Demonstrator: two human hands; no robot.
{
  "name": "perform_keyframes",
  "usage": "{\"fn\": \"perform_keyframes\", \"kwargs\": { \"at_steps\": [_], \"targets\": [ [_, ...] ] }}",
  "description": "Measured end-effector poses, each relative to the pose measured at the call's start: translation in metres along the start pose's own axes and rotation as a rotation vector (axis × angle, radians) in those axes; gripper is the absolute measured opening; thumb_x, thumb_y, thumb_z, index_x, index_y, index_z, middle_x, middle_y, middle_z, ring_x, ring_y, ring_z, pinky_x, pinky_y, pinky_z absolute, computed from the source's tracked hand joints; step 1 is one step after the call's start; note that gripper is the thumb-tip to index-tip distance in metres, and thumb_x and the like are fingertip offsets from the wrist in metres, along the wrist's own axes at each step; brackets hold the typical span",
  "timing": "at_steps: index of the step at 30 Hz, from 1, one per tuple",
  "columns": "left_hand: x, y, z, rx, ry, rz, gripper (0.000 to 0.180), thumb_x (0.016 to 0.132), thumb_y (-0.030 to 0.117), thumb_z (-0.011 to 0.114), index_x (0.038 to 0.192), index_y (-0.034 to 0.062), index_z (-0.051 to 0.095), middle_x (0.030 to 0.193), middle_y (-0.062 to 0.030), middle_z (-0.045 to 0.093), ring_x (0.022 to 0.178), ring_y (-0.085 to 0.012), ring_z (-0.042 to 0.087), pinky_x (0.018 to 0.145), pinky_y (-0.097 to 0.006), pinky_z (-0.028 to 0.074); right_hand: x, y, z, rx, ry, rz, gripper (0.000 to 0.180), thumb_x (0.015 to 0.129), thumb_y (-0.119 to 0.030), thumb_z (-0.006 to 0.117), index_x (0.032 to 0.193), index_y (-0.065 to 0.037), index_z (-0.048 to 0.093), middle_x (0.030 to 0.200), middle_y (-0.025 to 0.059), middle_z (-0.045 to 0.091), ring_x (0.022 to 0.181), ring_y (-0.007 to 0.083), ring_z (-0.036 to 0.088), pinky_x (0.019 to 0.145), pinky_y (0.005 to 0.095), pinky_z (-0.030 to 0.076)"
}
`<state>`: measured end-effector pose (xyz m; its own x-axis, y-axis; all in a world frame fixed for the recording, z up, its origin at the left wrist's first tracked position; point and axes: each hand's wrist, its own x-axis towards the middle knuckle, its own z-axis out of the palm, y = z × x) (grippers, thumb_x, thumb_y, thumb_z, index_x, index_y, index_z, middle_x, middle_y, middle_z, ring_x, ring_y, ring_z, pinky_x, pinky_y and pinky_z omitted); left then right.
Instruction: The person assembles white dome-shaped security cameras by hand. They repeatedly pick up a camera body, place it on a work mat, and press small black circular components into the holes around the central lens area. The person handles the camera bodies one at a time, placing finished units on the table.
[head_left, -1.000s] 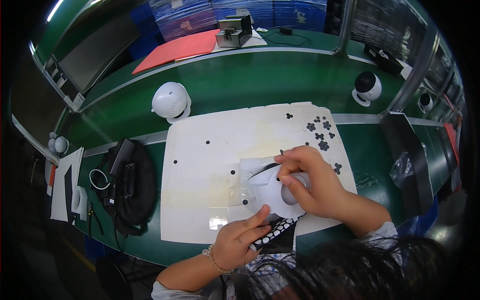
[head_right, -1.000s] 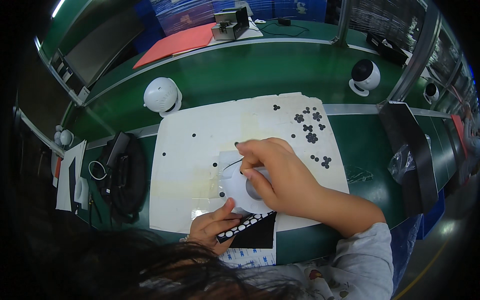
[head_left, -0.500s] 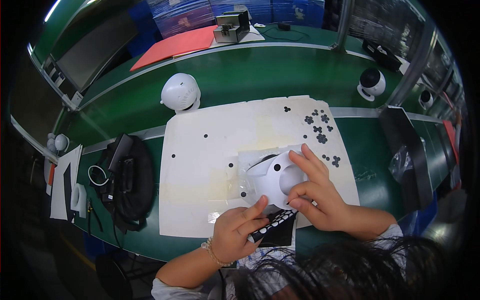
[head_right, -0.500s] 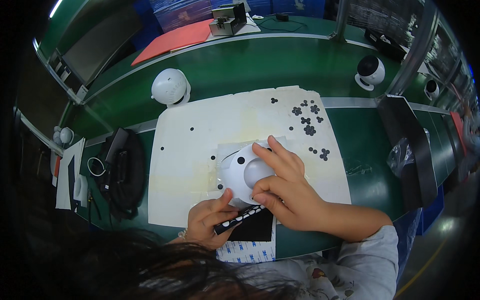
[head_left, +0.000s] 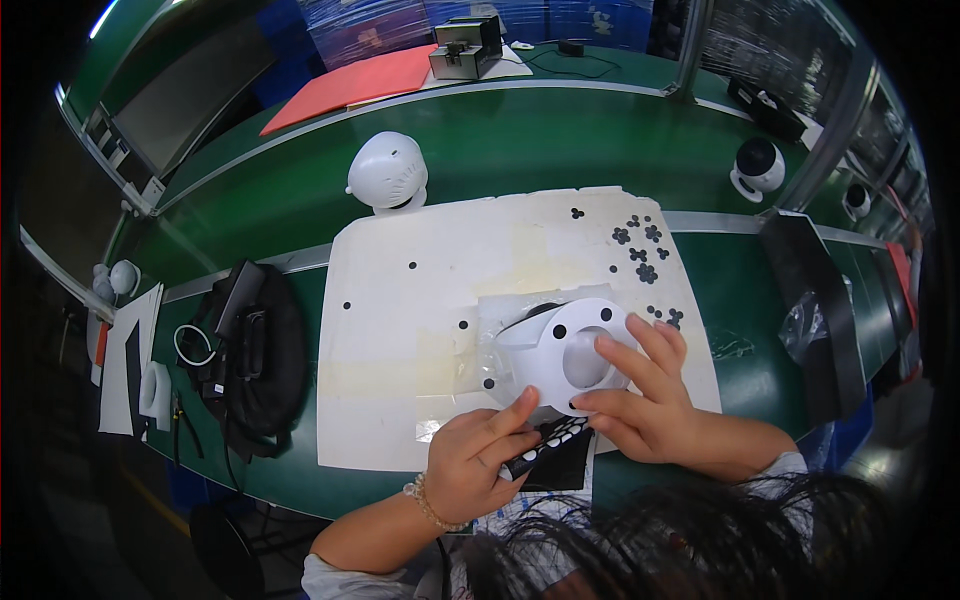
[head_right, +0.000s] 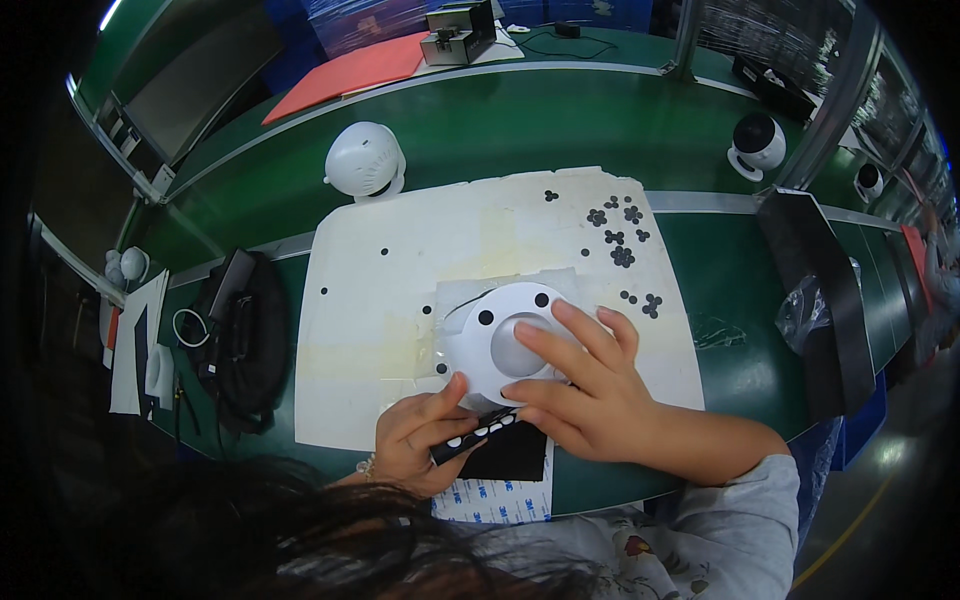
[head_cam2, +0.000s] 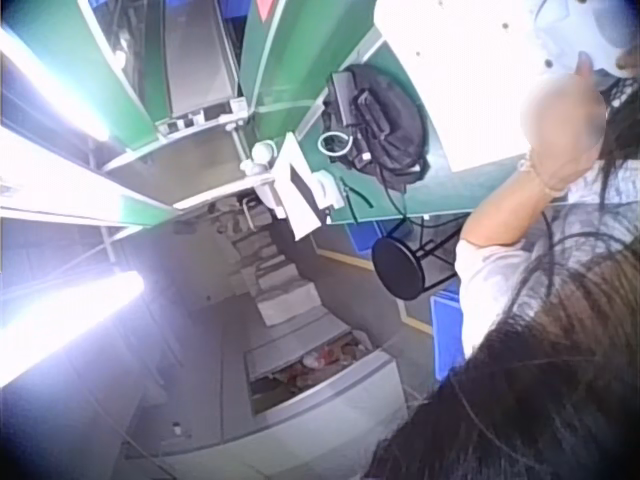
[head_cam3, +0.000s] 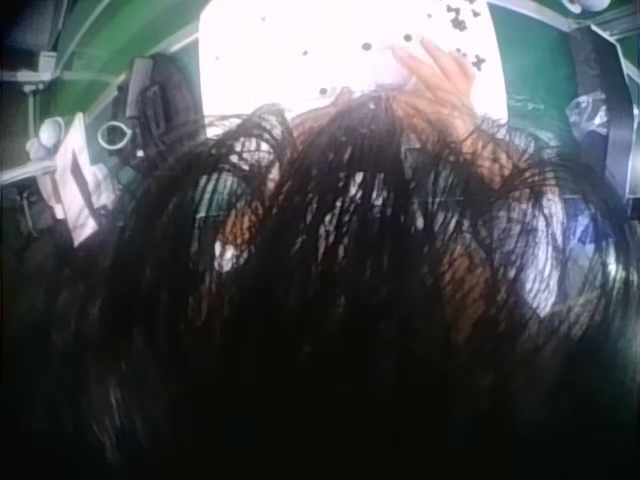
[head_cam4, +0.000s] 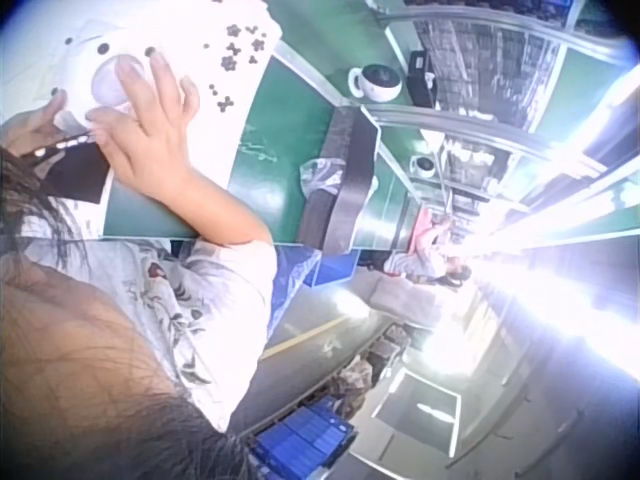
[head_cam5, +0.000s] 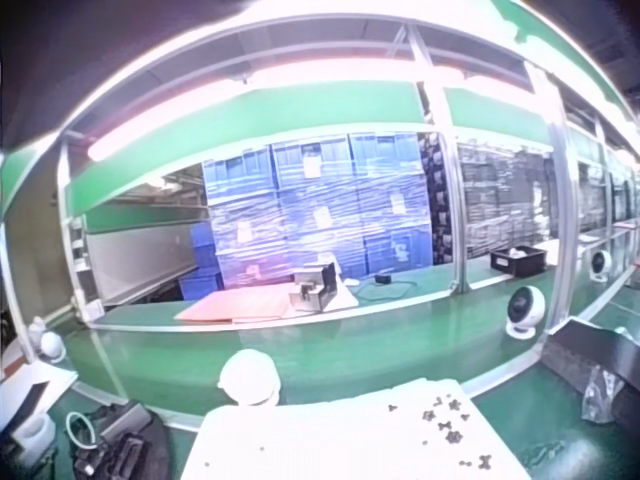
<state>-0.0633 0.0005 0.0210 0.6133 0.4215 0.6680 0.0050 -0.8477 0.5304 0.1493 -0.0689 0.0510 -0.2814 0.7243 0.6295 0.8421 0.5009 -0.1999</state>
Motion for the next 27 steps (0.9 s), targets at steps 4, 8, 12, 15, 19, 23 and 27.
{"fn": "perform_keyframes", "kwargs": {
  "at_steps": [4, 8, 12, 15, 19, 23, 27],
  "targets": [
    [0.002, 0.002, -0.001, 0.014, -0.003, -0.007, 0.027, 0.057, 0.005, 0.068, 0.081, 0.0011, 0.058, 0.121, -0.0155, 0.050, 0.064, -0.0235, 0.060, 0.056, -0.030, 0.047, -0.006, -0.004, -0.004, -0.303, 0.076, -0.072, 0.025, 0.075, -0.036, 0.060, 0.094, -0.021, 0.064, 0.125, 0.0038, 0.047, 0.120, 0.0273, 0.033, 0.097, 0.0434, 0.015],
    [0.002, 0.003, -0.001, 0.031, -0.009, -0.017, 0.026, 0.056, 0.004, 0.068, 0.081, 0.0019, 0.058, 0.122, -0.0146, 0.049, 0.064, -0.0237, 0.060, 0.056, -0.030, 0.046, 0.007, -0.016, -0.004, 0.034, 0.073, -0.007, 0.026, 0.072, -0.031, 0.064, 0.097, -0.021, 0.064, 0.124, 0.0024, 0.048, 0.118, 0.0259, 0.035, 0.096, 0.0428, 0.017],
    [0.002, 0.003, -0.003, 0.052, -0.043, -0.015, 0.027, 0.056, 0.004, 0.066, 0.082, 0.0029, 0.058, 0.123, -0.0146, 0.049, 0.063, -0.0239, 0.059, 0.056, -0.030, 0.046, 0.020, -0.023, 0.002, 0.178, 0.037, -0.127, 0.024, 0.069, -0.023, 0.067, 0.092, -0.017, 0.064, 0.123, 0.0016, 0.048, 0.117, 0.0246, 0.037, 0.094, 0.0423, 0.021],
    [0.002, 0.002, -0.003, 0.016, -0.032, -0.017, 0.027, 0.055, 0.003, 0.066, 0.082, 0.0035, 0.058, 0.123, -0.0147, 0.048, 0.063, -0.0238, 0.058, 0.056, -0.031, 0.046, 0.010, -0.019, 0.011, 0.111, 0.189, -0.366, 0.019, 0.067, -0.020, 0.068, 0.085, -0.015, 0.063, 0.122, 0.0021, 0.049, 0.117, 0.0258, 0.036, 0.093, 0.0413, 0.023],
    [0.000, 0.000, 0.002, 0.020, -0.002, -0.012, 0.029, 0.054, 0.002, 0.066, 0.082, 0.0039, 0.058, 0.123, -0.0148, 0.048, 0.062, -0.0236, 0.058, 0.055, -0.031, 0.046, -0.004, -0.004, -0.005, 0.216, 0.146, -0.070, 0.014, 0.066, -0.014, 0.068, 0.078, -0.014, 0.062, 0.121, 0.0070, 0.047, 0.118, 0.0297, 0.034, 0.094, 0.0409, 0.025],
    [0.000, 0.003, 0.003, 0.053, -0.001, -0.023, 0.027, 0.053, 0.001, 0.066, 0.079, 0.0028, 0.058, 0.123, -0.0148, 0.048, 0.062, -0.0227, 0.059, 0.054, -0.030, 0.046, -0.008, 0.015, -0.010, 0.427, 0.101, 0.333, 0.007, 0.075, -0.010, 0.061, 0.082, -0.009, 0.060, 0.125, 0.0153, 0.041, 0.121, 0.0351, 0.030, 0.098, 0.0446, 0.023],
    [0.001, 0.001, 0.005, 0.045, 0.031, -0.011, 0.025, 0.053, 0.001, 0.066, 0.076, 0.0016, 0.058, 0.123, -0.0152, 0.049, 0.064, -0.0221, 0.060, 0.054, -0.029, 0.047, -0.008, 0.017, -0.007, 0.480, 0.047, 0.336, 0.008, 0.078, -0.011, 0.059, 0.085, -0.008, 0.059, 0.126, 0.0144, 0.041, 0.122, 0.0342, 0.029, 0.099, 0.0436, 0.022]
  ]
}}
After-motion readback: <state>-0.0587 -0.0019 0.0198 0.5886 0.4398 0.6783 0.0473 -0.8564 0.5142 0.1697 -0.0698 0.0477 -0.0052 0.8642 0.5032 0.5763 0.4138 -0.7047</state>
